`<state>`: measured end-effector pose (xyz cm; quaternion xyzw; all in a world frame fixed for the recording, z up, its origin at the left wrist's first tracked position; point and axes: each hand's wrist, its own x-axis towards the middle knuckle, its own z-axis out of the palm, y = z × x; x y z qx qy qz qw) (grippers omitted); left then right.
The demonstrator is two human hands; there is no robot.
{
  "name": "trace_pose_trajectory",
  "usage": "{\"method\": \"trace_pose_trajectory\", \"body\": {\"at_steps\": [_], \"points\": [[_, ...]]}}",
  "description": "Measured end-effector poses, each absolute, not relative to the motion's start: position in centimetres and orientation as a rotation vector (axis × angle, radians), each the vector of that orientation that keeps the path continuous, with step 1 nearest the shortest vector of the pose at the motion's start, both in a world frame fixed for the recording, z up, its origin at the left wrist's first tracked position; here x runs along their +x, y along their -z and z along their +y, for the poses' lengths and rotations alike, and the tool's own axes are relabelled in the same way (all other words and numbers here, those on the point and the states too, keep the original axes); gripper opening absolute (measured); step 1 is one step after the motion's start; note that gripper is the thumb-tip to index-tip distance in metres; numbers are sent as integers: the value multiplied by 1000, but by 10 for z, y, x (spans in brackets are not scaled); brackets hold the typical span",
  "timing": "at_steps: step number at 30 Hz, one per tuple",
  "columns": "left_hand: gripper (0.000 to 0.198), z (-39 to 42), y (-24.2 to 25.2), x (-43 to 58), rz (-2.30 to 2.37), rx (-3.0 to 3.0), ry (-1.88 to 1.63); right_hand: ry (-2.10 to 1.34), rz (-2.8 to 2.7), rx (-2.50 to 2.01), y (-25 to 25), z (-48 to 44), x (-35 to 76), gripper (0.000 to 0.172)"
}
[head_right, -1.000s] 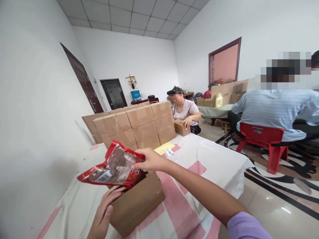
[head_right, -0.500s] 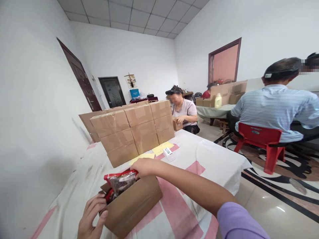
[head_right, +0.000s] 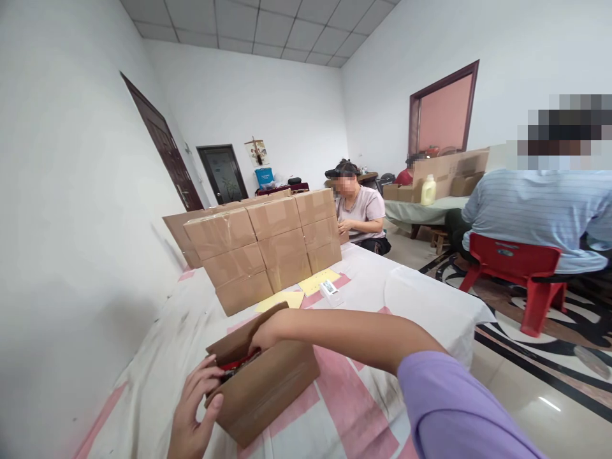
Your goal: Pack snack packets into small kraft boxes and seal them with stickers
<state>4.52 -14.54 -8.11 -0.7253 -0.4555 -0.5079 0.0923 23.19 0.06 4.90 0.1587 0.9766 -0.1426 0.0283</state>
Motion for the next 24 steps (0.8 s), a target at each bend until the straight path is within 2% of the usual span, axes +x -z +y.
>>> {"method": "trace_pose_trajectory", "body": {"at_steps": [4, 6, 10, 14, 17, 24], "points": [[4, -147, 87, 41, -1369, -2160, 1600, 275, 3022, 502, -62, 8, 276, 30], [4, -147, 88, 40, -1382, -2184, 1626, 161, 3046, 620, -67, 9, 300, 35], [6, -145, 89, 47, -1392, -2264, 1646, 310, 3020, 654, -60, 10, 330, 45], [10, -140, 89, 60, -1404, -2347, 1565, 446, 3019, 534, -45, 12, 335, 43], [23, -135, 89, 64, -1384, -2386, 1428, 496, 2987, 525, -39, 13, 332, 44], [36, -129, 83, 58, -1306, -2425, 1194, 425, 3013, 396, -42, 11, 329, 37]]}}
